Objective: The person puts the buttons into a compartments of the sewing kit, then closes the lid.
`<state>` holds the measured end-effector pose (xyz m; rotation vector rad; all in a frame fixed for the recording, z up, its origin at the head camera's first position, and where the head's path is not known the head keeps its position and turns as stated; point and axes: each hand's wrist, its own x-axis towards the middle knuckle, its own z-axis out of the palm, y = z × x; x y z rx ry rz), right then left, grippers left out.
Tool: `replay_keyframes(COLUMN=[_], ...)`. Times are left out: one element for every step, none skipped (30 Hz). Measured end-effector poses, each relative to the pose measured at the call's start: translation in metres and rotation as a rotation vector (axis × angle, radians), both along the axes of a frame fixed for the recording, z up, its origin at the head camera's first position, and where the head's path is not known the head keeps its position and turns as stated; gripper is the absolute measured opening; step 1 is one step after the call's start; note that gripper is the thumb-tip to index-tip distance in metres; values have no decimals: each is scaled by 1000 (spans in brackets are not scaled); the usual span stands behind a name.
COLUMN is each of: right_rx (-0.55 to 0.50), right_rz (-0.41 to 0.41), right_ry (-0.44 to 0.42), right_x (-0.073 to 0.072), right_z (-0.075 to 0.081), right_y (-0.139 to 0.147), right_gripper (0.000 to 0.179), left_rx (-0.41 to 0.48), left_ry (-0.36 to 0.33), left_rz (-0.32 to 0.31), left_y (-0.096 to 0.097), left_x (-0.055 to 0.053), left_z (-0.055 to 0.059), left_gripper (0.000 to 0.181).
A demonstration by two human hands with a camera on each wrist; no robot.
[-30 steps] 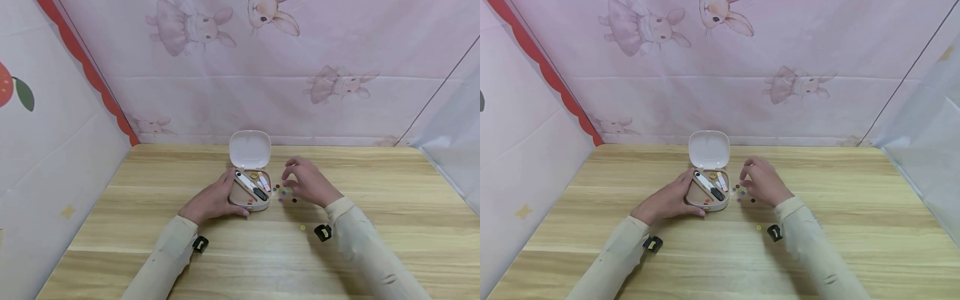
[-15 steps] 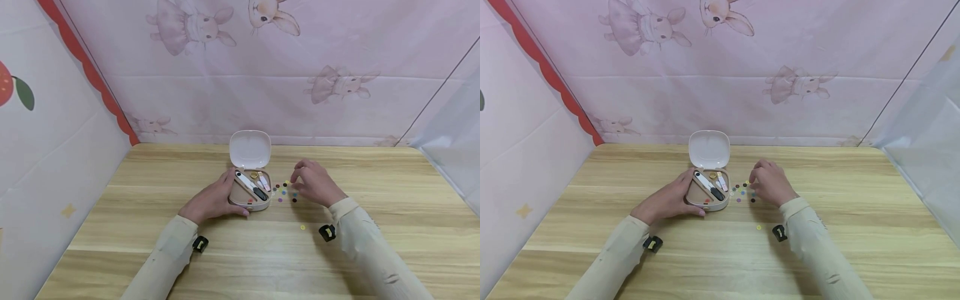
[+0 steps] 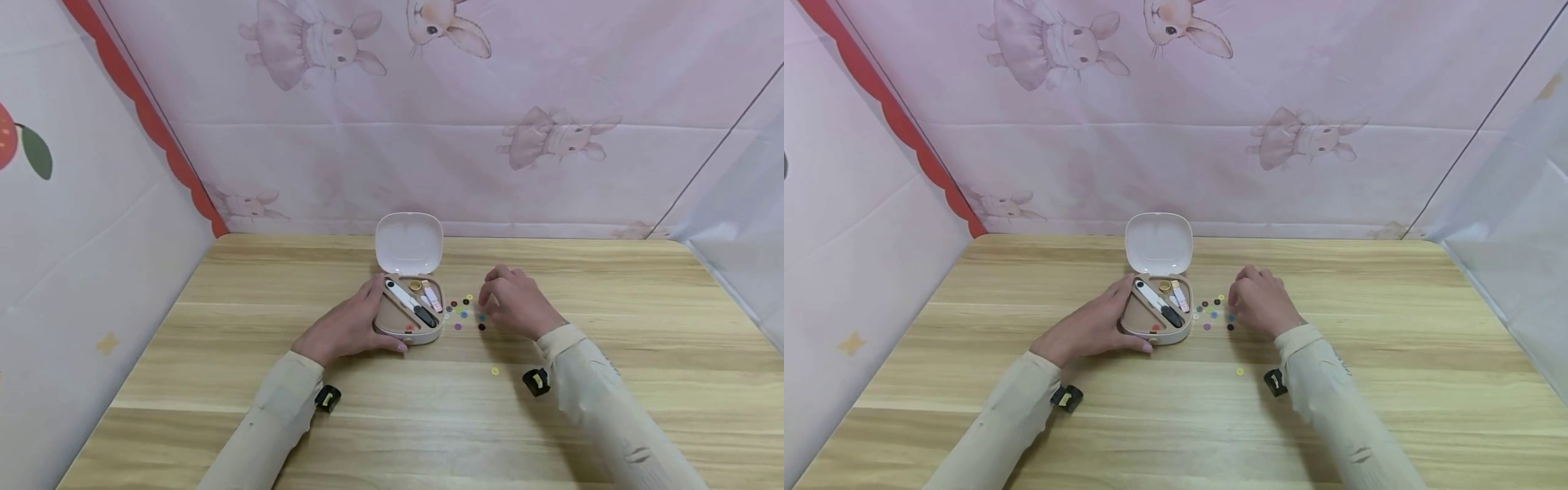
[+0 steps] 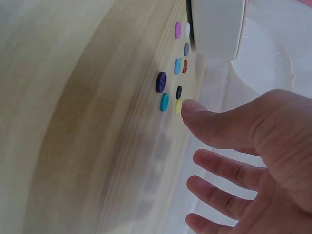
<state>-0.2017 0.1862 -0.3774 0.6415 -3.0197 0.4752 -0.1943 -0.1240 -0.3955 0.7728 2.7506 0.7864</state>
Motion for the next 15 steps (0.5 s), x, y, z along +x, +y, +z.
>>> replay_keyframes(right_rx=[3, 8, 12, 12, 13, 14, 11, 8, 6, 3, 3, 3, 2, 5, 8], right_rz=[-2, -1, -1, -1, -4, 0, 0, 2, -1, -2, -4, -6, -12, -13, -16], right_ry=[-6, -10, -15, -19, -25, -25, -29, -32, -39, -44, -49, -56, -64, -67, -70], right_x=[0, 0, 0, -1, -1, -1, -1, -1, -1, -1, -1, -1, -1, -1, -1], right_z=[-1, -1, -2, -3, -3, -3, -4, -4, -4, -4, -5, -5, -6, -7, -7], right_y=[0, 0, 0, 1, 1, 1, 1, 1, 1, 1, 1, 1, 0, 0, 0], right_gripper=[5, 5, 6, 6, 6, 7, 7, 8, 8, 8, 8, 7, 7, 7, 7], left_rx=[4, 6, 7, 8, 4, 3, 3, 3, 2, 1, 1, 3, 4, 5, 5], left_ry=[-1, -1, -2, -4, -6, -8, -9, -8, -9, -9, -10, -10, -10, -10, -11], left_rz=[-1, -1, -1, 1, 2, 3, 4, 5, 6, 7, 6, 6, 5, 5, 5], left_y=[0, 0, 0, 0, 0, 0, 1, 1, 1, 1, 0, 0, 0, 0, 0], left_x=[0, 0, 0, 0, 0, 0, 0, 0, 0, 0, 0, 0, 0, 0, 0], left_z=[0, 0, 0, 1, 1, 1, 1, 1, 1, 1, 2, 2, 2, 2, 2], left_gripper=[137, 137, 137, 137, 137, 138, 138, 138, 138, 138, 138, 138, 138, 138, 138])
